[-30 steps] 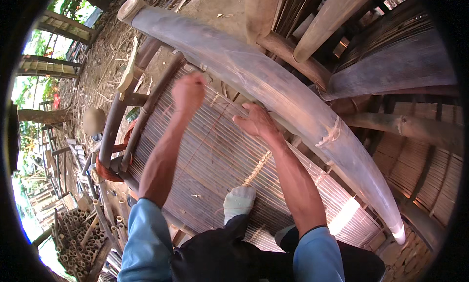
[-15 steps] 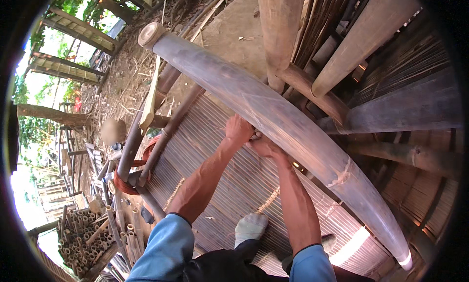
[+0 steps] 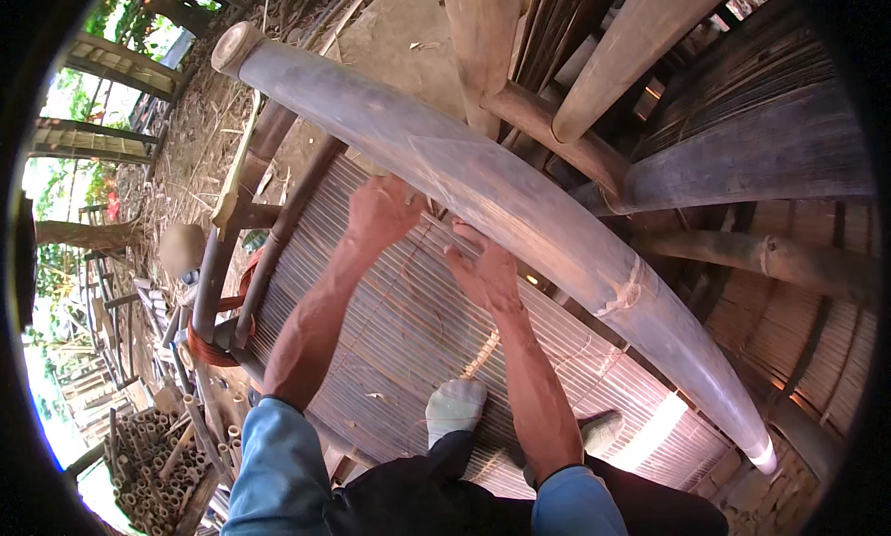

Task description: The person shaves a bamboo strip with a knife and then threads a thin cord through a bamboo lattice to secure it.

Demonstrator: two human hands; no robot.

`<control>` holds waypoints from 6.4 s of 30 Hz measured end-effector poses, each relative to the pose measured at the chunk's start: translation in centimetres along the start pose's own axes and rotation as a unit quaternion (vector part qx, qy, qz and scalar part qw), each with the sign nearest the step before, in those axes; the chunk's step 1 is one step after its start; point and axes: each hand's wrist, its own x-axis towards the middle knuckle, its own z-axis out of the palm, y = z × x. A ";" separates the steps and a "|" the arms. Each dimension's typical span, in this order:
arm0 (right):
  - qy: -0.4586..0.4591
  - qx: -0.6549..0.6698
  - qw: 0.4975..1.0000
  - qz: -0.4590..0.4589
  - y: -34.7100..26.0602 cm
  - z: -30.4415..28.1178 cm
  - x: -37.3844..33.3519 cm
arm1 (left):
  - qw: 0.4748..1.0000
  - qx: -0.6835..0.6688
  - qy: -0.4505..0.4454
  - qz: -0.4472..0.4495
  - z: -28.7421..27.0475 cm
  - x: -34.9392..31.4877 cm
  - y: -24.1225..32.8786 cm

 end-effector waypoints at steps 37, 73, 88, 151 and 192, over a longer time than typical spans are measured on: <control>0.161 0.027 0.986 0.038 2.6 -0.1 -1.2 | 0.693 -0.627 0.255 -0.250 -6.2 -20.6 -10.7; 0.049 -0.223 0.953 0.198 1.6 -0.8 -1.1 | 0.976 -0.176 0.040 -0.123 0.8 -8.2 1.7; 0.019 -0.260 0.950 0.170 2.8 0.5 -1.4 | 0.510 -0.853 0.029 -0.109 -0.1 -10.5 -9.5; 0.374 -0.362 0.824 0.225 37.6 -59.3 -60.4 | 0.781 0.146 0.059 0.604 -5.3 -20.0 63.3; 0.373 0.036 0.886 0.272 24.9 -61.8 -63.3 | 0.862 -0.428 -0.236 0.137 27.0 -29.9 80.2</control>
